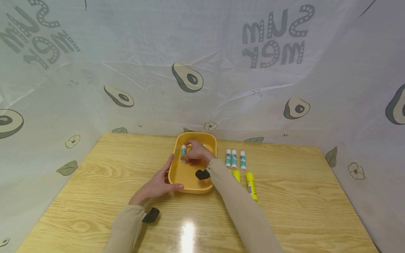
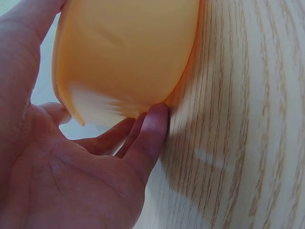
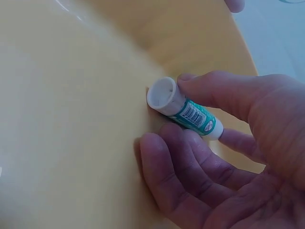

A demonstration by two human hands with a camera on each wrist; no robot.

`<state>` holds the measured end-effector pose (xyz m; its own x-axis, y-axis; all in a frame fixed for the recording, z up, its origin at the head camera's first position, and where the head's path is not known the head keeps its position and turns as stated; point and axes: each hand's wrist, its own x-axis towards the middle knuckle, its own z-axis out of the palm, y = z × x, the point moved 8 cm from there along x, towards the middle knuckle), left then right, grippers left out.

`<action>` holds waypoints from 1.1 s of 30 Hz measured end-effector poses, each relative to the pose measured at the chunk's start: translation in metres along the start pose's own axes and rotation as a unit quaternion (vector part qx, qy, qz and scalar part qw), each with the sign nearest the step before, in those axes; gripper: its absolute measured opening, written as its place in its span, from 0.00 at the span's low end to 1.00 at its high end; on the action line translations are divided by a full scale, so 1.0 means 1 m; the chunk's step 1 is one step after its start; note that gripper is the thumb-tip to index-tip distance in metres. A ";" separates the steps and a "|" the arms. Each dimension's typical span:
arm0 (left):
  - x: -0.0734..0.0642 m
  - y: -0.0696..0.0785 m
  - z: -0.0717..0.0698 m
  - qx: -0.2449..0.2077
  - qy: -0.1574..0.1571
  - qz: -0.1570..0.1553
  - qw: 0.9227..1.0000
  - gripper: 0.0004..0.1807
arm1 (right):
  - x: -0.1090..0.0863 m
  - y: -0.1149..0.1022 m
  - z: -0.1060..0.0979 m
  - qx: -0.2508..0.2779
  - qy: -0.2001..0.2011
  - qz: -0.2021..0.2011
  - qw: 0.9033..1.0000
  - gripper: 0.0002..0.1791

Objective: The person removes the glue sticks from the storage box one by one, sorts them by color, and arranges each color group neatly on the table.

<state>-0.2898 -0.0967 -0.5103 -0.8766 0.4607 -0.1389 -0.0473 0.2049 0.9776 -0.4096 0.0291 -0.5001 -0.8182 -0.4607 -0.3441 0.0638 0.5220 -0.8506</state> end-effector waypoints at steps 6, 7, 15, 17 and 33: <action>0.000 0.001 0.001 -0.006 -0.003 0.003 1.000 0.67 | 0.000 0.000 0.000 -0.016 0.007 0.010 1.000 0.41; 0.000 0.001 0.001 -0.007 -0.003 0.002 1.000 0.67 | 0.000 0.001 0.000 -0.019 0.009 0.013 1.000 0.41; 0.001 0.001 0.002 -0.015 -0.005 0.006 1.000 0.67 | 0.001 0.000 -0.001 -0.019 0.014 0.010 1.000 0.39; 0.001 0.001 0.002 -0.017 -0.006 0.005 1.000 0.67 | 0.001 0.000 -0.001 -0.014 0.011 0.004 1.000 0.39; 0.000 0.000 0.002 -0.011 0.000 -0.002 1.000 0.66 | -0.017 -0.012 -0.014 0.059 0.049 -0.033 0.997 0.35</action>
<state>-0.2890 -0.0953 -0.5108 -0.8768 0.4592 -0.1430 -0.0620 0.1870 0.9804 -0.4043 0.0405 -0.4788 -0.8743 -0.4155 -0.2508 0.0702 0.4031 -0.9124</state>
